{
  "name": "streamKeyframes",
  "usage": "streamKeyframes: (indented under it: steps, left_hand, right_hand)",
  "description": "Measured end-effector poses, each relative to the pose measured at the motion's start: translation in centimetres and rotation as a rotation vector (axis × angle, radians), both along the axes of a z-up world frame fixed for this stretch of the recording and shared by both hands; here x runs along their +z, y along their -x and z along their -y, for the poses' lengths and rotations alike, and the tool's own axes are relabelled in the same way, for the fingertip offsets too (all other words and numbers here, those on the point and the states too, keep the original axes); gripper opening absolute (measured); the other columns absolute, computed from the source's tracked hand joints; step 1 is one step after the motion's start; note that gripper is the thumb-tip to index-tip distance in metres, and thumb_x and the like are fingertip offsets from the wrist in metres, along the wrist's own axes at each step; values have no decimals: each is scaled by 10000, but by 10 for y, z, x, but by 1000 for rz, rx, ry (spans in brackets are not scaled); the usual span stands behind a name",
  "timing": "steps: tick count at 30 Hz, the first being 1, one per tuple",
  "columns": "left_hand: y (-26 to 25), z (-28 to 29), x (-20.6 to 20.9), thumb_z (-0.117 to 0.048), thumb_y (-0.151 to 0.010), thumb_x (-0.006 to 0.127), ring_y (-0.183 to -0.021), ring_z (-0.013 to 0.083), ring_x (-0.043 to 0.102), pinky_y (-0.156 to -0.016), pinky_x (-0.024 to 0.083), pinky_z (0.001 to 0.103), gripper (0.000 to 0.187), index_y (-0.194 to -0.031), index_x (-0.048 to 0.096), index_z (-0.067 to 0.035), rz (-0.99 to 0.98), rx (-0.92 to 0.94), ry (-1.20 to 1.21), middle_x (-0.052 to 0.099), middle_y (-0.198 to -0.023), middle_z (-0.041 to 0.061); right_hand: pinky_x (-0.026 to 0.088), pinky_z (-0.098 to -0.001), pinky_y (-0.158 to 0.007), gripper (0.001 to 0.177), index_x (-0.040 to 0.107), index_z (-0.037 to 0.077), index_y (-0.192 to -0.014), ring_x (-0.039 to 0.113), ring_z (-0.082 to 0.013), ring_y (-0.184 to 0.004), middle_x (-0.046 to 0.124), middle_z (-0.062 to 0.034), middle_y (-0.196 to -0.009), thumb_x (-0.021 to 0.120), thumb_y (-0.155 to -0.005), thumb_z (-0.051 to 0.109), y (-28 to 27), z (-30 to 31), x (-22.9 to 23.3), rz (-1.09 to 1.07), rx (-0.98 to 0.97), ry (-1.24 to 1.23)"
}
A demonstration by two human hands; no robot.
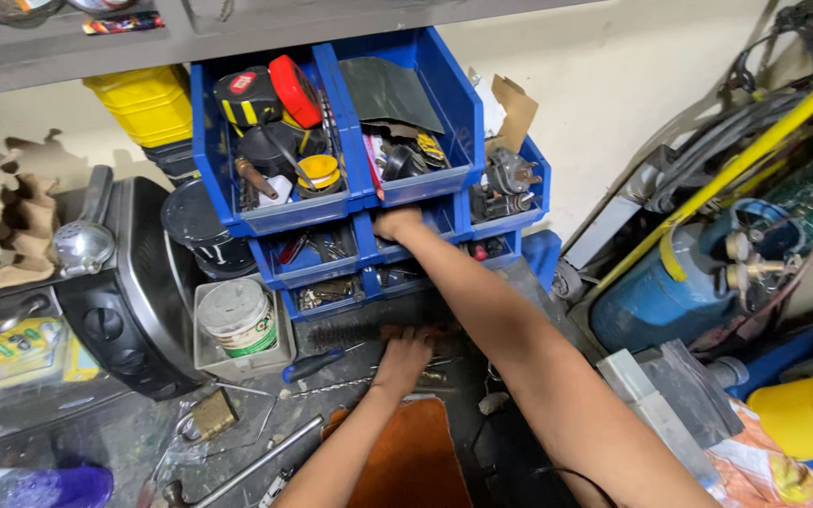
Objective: The person retrieves washers, steel wool, and metal rods from storage bins and arranges the hardware components on a cloth on the workbench.
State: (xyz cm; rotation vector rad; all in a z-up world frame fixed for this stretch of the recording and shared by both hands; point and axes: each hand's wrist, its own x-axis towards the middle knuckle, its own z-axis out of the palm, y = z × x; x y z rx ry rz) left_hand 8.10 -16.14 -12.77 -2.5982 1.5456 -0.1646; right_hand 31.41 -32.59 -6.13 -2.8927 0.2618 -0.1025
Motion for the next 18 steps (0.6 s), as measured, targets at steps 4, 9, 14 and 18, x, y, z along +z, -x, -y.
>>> streamKeyframes:
  steps: [4, 9, 14, 18]
  left_hand:
    - [14, -15, 22, -64, -735, 726, -1125, 301, 603, -876, 533, 388, 341, -1074, 706, -30, -82, 48, 55, 652, -1159, 134]
    - [27, -31, 52, -36, -689, 742, -1140, 301, 606, -884, 530, 387, 349, -1036, 700, -39, -89, 37, 99, 653, -1142, 138]
    - [37, -40, 78, -12, -748, 725, -1074, 290, 638, -843, 543, 389, 230, -967, 677, -65, -158, 42, 302, 666, -1055, 117]
    - [27, -50, 108, 29, -708, 723, -963, 314, 650, -737, 562, 407, 262, -948, 661, -55, -128, 20, 524, 659, -1019, 134]
  right_hand:
    - [329, -455, -1186, 611, 554, 222, -1449, 419, -301, -1444, 477, -98, -1551, 591, -867, 408, -44, 15, -25, -237, 350, 143]
    - [336, -445, -1185, 587, 562, 187, -1451, 422, -304, -1447, 481, -119, -1552, 562, -871, 274, -45, 17, -18, -337, 414, 262]
    - [332, -430, -1186, 595, 498, 163, -1487, 434, -340, -1404, 473, -146, -1536, 572, -968, 444, -27, 31, -5, -165, 435, -31]
    - [479, -405, -961, 548, 567, 86, -1366, 594, -294, -1140, 641, -164, -1285, 687, -888, 326, 3, 50, 4, -16, 321, -628]
